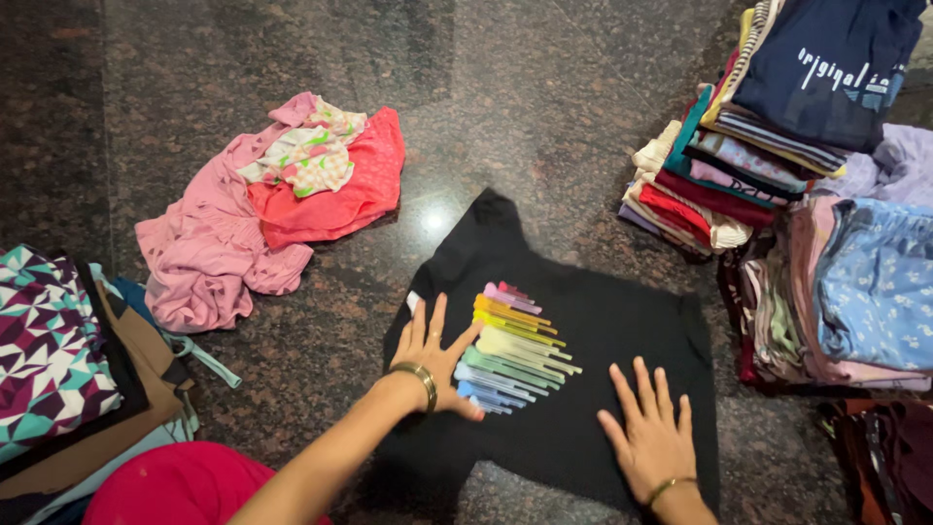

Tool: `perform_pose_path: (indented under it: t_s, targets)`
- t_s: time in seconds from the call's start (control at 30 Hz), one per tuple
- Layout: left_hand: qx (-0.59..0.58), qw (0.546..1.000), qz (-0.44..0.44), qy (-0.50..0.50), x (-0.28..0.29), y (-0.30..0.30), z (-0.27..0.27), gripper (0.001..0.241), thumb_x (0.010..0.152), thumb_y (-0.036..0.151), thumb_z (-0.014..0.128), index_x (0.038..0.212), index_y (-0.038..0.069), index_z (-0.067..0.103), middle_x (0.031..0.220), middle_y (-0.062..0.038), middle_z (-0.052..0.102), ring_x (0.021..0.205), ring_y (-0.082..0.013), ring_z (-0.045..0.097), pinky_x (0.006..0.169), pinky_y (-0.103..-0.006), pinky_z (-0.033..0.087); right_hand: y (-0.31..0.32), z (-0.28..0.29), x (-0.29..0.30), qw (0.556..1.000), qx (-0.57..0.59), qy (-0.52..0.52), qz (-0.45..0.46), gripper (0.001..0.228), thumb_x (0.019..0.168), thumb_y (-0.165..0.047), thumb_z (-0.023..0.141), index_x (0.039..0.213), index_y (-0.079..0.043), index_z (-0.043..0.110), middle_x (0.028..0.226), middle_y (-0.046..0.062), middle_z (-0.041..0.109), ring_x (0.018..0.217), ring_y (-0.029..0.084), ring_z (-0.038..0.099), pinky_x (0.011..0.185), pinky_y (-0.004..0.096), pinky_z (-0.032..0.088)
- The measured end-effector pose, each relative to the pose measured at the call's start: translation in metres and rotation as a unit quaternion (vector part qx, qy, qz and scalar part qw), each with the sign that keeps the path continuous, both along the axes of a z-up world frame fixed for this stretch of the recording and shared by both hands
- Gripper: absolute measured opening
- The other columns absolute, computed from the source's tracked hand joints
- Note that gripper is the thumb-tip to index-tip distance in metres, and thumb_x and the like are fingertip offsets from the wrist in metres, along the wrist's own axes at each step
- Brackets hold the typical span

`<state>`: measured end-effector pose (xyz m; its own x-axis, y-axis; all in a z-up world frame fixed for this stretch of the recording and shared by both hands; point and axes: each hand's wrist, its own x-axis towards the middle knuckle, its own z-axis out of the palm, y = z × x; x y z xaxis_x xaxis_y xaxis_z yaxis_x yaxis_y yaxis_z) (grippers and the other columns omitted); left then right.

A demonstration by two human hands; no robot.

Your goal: The person folds various garments on a tiled floor, including a navy t-shirt, a black t-shirt, pink shorts, and a patterned top. They then place the folded items into a cabinet.

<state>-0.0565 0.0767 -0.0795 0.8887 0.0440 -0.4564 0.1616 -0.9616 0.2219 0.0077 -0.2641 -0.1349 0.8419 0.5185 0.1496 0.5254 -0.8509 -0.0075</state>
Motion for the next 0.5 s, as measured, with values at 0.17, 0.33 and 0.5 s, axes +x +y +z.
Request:
perform_pose_path:
  t_s: [0.17,0.33,0.5]
  targets:
    - [0.02,0.995,0.068,-0.066,-0.013,-0.001,-0.027,0.089,0.081,0.071,0.068,0.151,0.023,0.038,0.162,-0.018,0.025,0.152,-0.0458,0.019,0.122,-0.0568,0.023,0.011,0.002,-0.032,0.986,-0.124,0.084,-0.073,0.078,0.086,-0.062,0.047,0.157,-0.035,0.029,0.167,0.004,0.021,0.154,0.029,0.017,0.117,0.055,0.017]
    - [-0.05,0.956,-0.047,-0.286,0.031,0.011,-0.064,0.08,0.094,0.059,0.062,0.151,0.008,0.036,0.164,-0.015,0.026,0.155,-0.04,0.022,0.126,-0.0488,0.024,0.029,0.002,0.015,0.99,0.113,0.071,0.05,0.068,0.096,-0.057,0.048,0.15,-0.017,0.038,0.162,0.005,0.034,0.153,0.025,0.028,0.125,0.047,0.029]
    - [0.004,0.997,0.079,-0.017,0.041,0.026,-0.039,0.116,0.064,0.083,0.067,0.161,0.046,0.014,0.171,-0.012,-0.02,0.154,-0.049,-0.021,0.113,-0.0807,-0.003,0.007,-0.003,0.087,0.998,-0.018,0.058,-0.032,0.09,0.088,-0.059,0.054,0.158,-0.012,0.023,0.166,0.011,0.021,0.153,0.031,0.019,0.115,0.055,0.024]
